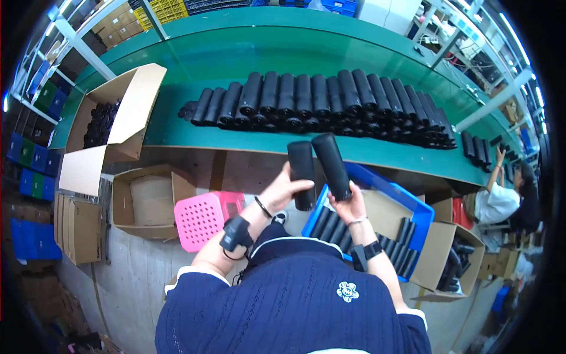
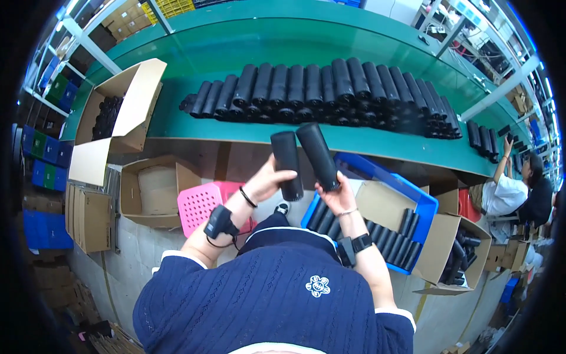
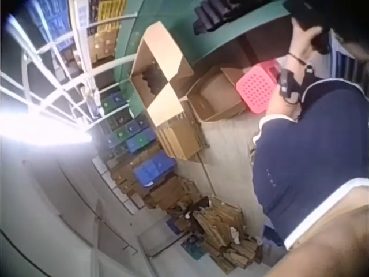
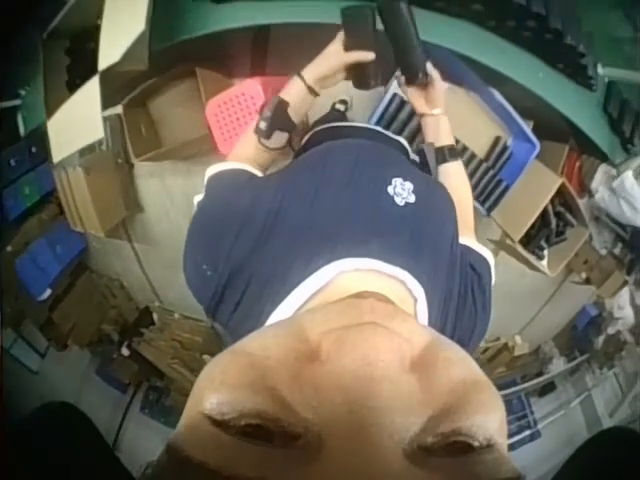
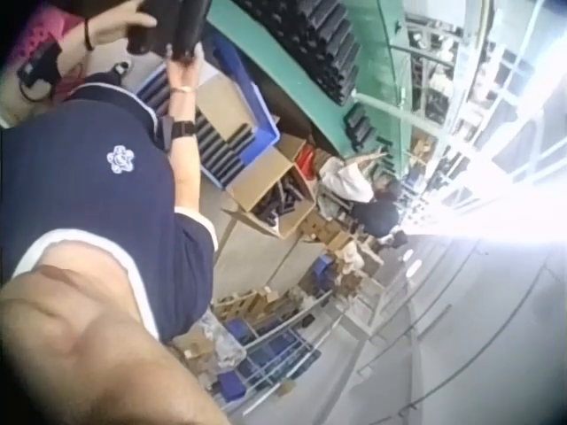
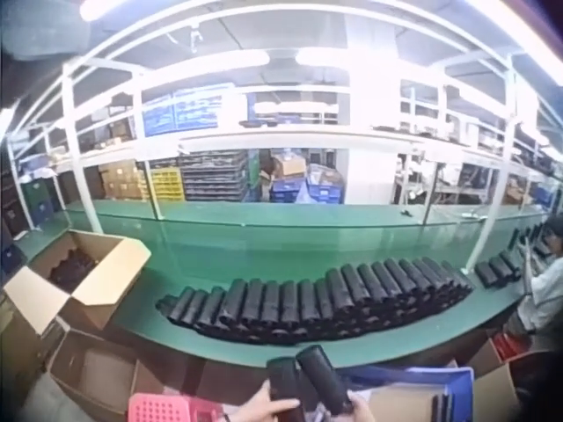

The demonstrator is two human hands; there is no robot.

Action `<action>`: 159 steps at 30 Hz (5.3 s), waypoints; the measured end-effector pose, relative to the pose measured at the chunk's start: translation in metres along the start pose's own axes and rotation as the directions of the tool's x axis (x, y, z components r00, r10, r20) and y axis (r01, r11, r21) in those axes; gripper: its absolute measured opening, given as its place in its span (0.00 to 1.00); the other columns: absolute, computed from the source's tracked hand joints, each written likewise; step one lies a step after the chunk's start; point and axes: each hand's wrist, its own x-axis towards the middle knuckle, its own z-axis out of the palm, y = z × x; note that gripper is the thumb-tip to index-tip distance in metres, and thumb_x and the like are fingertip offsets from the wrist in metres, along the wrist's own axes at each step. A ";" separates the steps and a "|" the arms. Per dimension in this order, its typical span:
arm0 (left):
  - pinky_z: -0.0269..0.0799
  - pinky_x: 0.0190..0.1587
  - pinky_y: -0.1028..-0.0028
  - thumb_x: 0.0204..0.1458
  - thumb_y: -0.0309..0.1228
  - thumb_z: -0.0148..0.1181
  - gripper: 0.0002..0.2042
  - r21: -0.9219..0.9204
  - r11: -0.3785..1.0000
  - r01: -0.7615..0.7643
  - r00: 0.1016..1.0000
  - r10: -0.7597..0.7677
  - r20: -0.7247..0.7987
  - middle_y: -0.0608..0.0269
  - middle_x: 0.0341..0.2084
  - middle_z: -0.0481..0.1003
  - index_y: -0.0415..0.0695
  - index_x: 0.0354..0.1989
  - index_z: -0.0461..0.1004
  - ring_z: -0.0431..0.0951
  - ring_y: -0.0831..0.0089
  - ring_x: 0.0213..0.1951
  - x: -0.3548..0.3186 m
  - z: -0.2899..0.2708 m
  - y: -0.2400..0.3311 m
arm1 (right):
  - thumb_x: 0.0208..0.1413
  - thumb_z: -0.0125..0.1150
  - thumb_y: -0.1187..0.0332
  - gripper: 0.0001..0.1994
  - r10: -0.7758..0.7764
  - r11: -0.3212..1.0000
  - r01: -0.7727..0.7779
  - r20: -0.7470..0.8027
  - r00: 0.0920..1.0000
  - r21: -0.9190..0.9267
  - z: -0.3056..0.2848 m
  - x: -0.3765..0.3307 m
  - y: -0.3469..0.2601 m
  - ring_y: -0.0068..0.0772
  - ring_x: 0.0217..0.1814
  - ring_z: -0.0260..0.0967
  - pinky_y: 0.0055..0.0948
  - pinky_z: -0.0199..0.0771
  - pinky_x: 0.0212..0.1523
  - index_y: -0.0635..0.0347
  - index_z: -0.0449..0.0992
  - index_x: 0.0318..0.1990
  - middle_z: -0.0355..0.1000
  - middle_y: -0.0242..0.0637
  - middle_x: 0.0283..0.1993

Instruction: The person picks up a black cylinder from the table, fits a cap onto its end, and places it into a blue tray, repeating this process for several items.

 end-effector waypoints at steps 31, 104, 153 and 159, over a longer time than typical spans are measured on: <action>0.71 0.36 0.71 0.42 0.37 0.72 0.27 0.874 0.377 -0.307 0.900 0.414 0.138 0.53 0.27 0.77 0.26 0.44 0.72 0.73 0.72 0.30 0.293 -0.051 0.097 | 0.44 0.59 0.72 0.02 -0.758 -0.540 -0.043 0.463 0.459 -0.841 0.029 0.078 -0.038 0.44 0.40 0.65 0.41 0.62 0.43 0.56 0.73 0.27 0.69 0.40 0.31; 0.66 0.53 0.72 0.44 0.25 0.70 0.30 0.855 0.399 0.333 0.800 -0.600 -0.032 0.63 0.45 0.71 0.39 0.56 0.63 0.70 0.74 0.48 0.156 0.186 -0.286 | 0.53 0.52 0.73 0.13 -0.909 -0.046 -0.919 -0.366 0.201 -0.392 -0.558 -0.127 -0.340 0.45 0.51 0.68 0.38 0.73 0.48 0.54 0.68 0.47 0.69 0.44 0.49; 0.70 0.53 0.60 0.42 0.54 0.64 0.43 0.933 0.359 0.025 0.947 0.292 -0.138 0.27 0.49 0.67 0.23 0.52 0.58 0.72 0.43 0.51 0.269 -0.076 0.162 | 0.50 0.67 0.56 0.29 -0.381 0.906 0.381 0.036 0.924 -0.183 0.071 0.095 0.057 0.46 0.51 0.70 0.40 0.74 0.47 0.58 0.65 0.57 0.69 0.47 0.51; 0.70 0.53 0.57 0.44 0.43 0.69 0.41 0.834 0.335 -0.438 0.839 0.484 0.246 0.44 0.50 0.65 0.38 0.63 0.55 0.69 0.55 0.53 0.229 -0.063 0.147 | 0.51 0.66 0.58 0.31 -0.541 0.735 0.492 0.034 0.840 -0.467 0.105 0.090 0.046 0.35 0.47 0.69 0.34 0.70 0.44 0.51 0.57 0.59 0.67 0.38 0.49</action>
